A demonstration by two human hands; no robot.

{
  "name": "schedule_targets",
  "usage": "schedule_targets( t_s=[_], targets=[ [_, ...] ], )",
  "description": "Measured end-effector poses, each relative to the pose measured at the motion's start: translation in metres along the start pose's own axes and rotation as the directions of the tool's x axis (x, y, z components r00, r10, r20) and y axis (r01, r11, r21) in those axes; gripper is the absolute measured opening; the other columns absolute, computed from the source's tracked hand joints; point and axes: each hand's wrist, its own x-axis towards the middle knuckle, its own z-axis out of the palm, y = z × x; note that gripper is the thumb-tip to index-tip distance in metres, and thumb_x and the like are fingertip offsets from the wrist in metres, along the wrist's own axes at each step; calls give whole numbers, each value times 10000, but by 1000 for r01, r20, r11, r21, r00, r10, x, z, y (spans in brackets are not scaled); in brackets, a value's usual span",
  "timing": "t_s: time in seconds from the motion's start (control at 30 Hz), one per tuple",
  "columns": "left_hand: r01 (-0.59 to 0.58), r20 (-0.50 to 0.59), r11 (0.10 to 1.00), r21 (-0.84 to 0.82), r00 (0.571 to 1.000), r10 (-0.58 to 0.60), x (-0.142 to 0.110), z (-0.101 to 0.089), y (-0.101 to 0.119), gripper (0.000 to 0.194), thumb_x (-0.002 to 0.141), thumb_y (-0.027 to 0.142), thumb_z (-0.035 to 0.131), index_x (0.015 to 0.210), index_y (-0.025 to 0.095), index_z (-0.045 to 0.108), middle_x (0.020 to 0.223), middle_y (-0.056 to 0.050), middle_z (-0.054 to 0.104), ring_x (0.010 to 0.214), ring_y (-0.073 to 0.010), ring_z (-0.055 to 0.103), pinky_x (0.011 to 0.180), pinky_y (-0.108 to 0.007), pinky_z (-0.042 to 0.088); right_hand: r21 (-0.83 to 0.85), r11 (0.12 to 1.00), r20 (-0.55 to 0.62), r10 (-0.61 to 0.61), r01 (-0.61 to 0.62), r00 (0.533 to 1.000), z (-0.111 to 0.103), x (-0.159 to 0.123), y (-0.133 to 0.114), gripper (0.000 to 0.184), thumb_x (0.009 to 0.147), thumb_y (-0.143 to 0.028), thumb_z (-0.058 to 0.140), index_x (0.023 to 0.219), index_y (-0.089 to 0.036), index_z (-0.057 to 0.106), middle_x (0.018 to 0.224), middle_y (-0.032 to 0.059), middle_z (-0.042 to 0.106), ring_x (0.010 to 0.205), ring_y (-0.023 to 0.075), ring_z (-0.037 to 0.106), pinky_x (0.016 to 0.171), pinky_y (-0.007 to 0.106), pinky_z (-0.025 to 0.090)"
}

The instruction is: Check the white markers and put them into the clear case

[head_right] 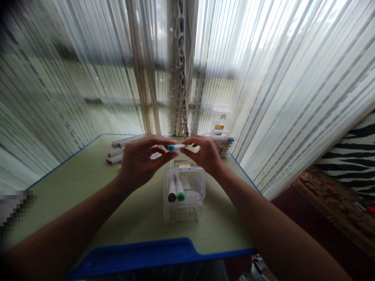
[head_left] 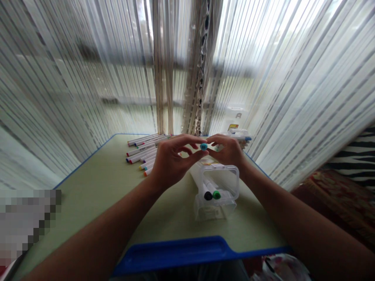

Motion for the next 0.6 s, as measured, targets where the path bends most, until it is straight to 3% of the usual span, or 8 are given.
schedule_targets(
  t_s=[0.37,0.6],
  targets=[
    [-30,54,999,25,998,28,-1,0,1,234,789,129,791,1012,199,769,999,-64,762,874,-171,702,677,-290,599,-14,1000,11,3,-3,1000,-2,1,-1,152,800,-277,778,924,-189,782,923,82,772,824,231,703,741,364,548],
    [-21,-28,995,96,999,24,1,-2,-1,220,772,156,810,985,191,766,962,-49,735,804,-138,678,613,-233,584,-62,998,4,22,-21,1000,-2,1,1,134,806,-244,752,931,-199,770,915,63,775,827,217,698,756,363,550]
  ],
)
